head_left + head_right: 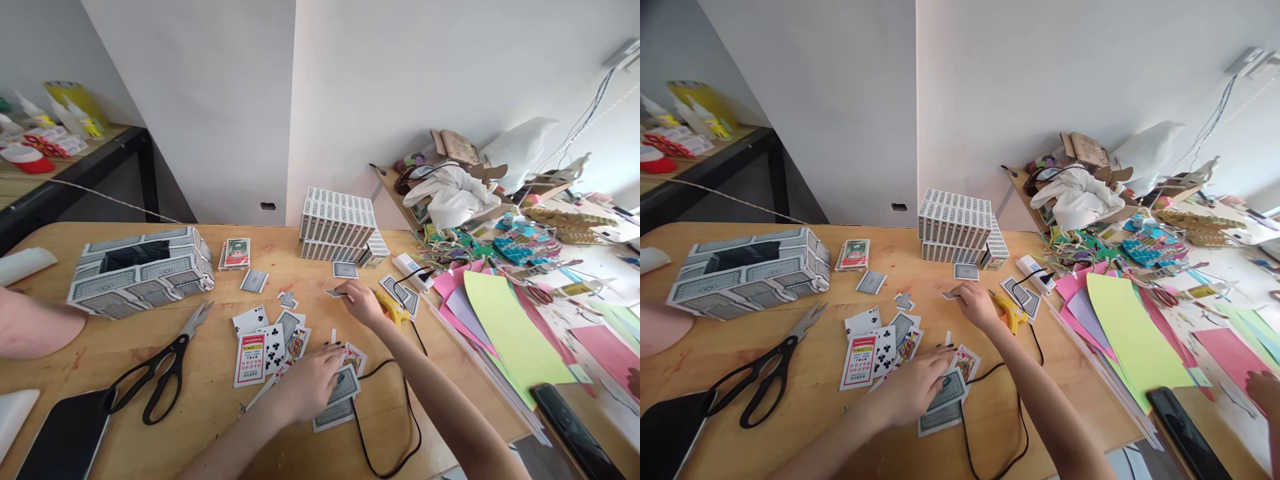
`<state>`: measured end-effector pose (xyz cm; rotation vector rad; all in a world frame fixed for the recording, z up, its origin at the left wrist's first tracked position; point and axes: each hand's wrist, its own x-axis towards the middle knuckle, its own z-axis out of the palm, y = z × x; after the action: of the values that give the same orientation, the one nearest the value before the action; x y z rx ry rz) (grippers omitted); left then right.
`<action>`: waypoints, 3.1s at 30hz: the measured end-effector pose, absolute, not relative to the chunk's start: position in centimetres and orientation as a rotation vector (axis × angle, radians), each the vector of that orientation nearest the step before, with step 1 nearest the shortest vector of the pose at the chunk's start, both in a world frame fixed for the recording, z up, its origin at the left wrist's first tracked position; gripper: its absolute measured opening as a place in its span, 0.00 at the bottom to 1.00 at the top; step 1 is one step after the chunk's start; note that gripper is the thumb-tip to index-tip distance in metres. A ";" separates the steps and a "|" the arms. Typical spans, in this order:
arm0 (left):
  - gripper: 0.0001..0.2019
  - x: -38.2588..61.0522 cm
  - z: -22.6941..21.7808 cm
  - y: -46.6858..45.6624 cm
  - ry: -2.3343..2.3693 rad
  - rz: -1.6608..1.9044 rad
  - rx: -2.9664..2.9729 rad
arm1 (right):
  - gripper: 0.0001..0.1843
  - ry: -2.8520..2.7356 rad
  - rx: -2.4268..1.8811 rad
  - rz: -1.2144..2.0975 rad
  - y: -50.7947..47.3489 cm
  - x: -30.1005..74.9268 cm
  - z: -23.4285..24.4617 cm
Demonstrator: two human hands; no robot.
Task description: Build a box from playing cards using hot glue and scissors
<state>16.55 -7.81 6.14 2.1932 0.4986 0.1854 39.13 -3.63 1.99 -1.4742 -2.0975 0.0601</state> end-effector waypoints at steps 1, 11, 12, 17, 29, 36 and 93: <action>0.18 16.4 6.4 -7.7 0.503 0.207 2.162 | 0.09 -2.074 -1.491 0.072 -4.5 39.3 2.3; 0.09 14.9 8.2 -6.6 0.773 0.258 2.107 | 0.11 -2.407 -1.550 0.019 -5.0 38.0 0.7; 0.09 14.8 8.2 -6.5 0.806 0.258 2.092 | 0.11 -2.403 -1.555 -0.005 -4.1 37.9 0.8; 0.09 13.7 8.3 -6.0 0.902 0.281 1.985 | 0.13 -2.292 -1.681 -0.150 -2.4 38.6 2.0; 0.11 12.7 7.8 -5.4 0.989 0.305 1.926 | 0.15 -2.028 -2.351 -0.314 -0.3 41.2 3.1; 0.12 13.0 7.3 -5.2 1.072 0.309 1.903 | 0.13 -1.913 -2.631 -0.038 1.4 41.4 4.3; 0.14 12.1 5.9 -2.8 1.310 0.480 1.874 | 0.14 -1.219 -1.477 1.088 -1.5 33.5 4.4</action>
<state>12.11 -2.78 5.92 1.8743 1.3103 0.4800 33.51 -1.49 4.37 -1.4771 -1.2185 1.0880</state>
